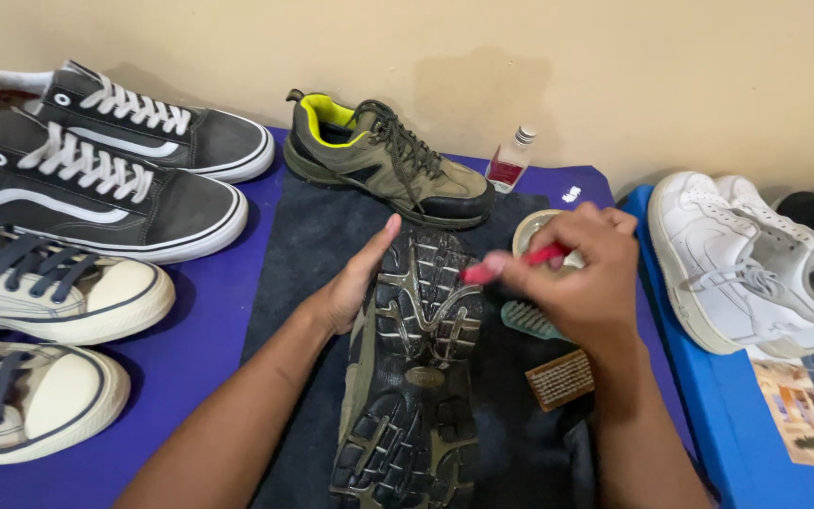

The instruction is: Cleaning the sole of a shoe using brushes and a cleaning solution

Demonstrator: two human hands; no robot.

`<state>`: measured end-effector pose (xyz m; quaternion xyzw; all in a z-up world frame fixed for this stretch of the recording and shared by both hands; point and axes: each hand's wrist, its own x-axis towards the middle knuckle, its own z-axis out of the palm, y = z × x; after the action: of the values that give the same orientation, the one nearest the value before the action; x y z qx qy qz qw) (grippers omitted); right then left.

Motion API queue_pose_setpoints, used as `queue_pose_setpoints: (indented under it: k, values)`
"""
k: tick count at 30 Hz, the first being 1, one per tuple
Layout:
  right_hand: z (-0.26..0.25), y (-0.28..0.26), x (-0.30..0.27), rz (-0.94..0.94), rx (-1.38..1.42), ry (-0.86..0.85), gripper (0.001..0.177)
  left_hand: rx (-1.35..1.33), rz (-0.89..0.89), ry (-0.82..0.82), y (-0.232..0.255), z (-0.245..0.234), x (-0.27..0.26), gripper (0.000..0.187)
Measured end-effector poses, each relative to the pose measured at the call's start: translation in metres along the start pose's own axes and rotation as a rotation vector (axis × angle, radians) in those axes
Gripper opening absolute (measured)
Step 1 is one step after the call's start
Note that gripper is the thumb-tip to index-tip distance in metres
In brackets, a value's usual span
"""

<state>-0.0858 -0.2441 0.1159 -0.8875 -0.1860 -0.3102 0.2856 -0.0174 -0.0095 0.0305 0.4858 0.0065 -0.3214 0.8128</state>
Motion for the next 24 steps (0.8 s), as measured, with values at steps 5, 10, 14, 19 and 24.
queue_pose_setpoints:
  k: [5,10,14,19,24]
  values:
    - [0.005,0.0,0.0,-0.005,0.021,-0.041,0.047,-0.019,0.014,-0.005,-0.007,-0.005,0.009,0.109]
    - [0.009,-0.006,0.015,0.011,-0.009,-0.093,0.047,-0.005,0.068,-0.034,-0.009,-0.009,0.016,0.103]
    - [0.019,0.01,0.024,0.15,-0.008,-0.093,0.047,-0.008,0.043,-0.037,-0.018,-0.014,0.02,0.104]
    - [0.017,-0.006,0.036,0.212,-0.01,-0.123,0.048,0.002,0.075,-0.055,-0.019,-0.018,0.024,0.099]
    - [0.019,-0.018,0.036,0.413,0.199,-0.177,0.044,0.011,0.07,-0.059,-0.012,-0.008,0.011,0.098]
